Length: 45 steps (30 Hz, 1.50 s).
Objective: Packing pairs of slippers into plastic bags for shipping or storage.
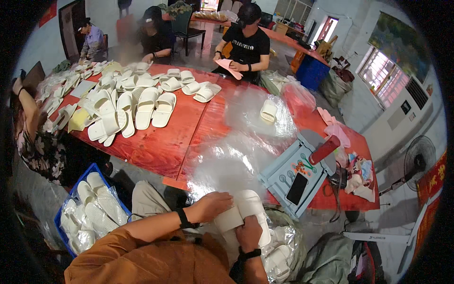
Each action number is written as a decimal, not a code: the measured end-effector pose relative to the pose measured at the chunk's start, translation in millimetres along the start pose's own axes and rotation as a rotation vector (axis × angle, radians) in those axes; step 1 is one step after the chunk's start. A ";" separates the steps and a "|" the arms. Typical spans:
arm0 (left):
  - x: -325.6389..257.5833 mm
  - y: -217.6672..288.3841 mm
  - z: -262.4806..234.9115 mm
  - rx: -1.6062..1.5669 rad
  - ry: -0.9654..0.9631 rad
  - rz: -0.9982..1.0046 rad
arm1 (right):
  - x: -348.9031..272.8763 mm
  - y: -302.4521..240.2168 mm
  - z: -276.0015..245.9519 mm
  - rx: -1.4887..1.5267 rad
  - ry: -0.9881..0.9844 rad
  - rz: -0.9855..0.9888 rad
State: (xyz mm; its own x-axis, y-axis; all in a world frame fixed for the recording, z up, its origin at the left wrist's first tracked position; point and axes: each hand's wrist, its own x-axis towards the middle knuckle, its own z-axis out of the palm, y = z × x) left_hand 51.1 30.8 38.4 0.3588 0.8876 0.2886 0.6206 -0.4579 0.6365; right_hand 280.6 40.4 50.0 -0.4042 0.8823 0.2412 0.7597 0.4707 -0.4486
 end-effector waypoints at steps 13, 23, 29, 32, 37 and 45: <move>-2.1 12.9 -6.9 0.002 0.216 -0.240 | 8.5 -5.5 14.0 0.120 0.096 -0.053; -3.2 23.4 -15.7 -0.078 0.287 -0.075 | 11.6 -6.3 22.4 0.148 0.190 -0.083; 7.3 47.0 -6.4 -0.107 -0.065 -0.025 | 7.8 -17.3 45.1 0.154 0.078 -0.117; 7.3 69.2 -3.4 -0.354 -0.016 -0.022 | 7.7 -9.1 68.3 0.398 0.095 -0.187; -0.5 81.7 0.3 -0.209 -0.088 0.190 | 46.4 -27.2 77.4 0.134 0.114 -0.124; -23.7 102.1 -1.9 -0.605 -0.340 0.146 | 89.1 -31.2 109.3 0.270 0.126 0.041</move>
State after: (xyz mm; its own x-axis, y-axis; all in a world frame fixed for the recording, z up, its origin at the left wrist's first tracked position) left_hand 104.6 -36.9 97.9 0.6677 0.7097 0.2246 0.0892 -0.3758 0.9224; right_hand 165.2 104.6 -8.6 -0.2966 0.9015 0.3152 0.6043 0.4328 -0.6690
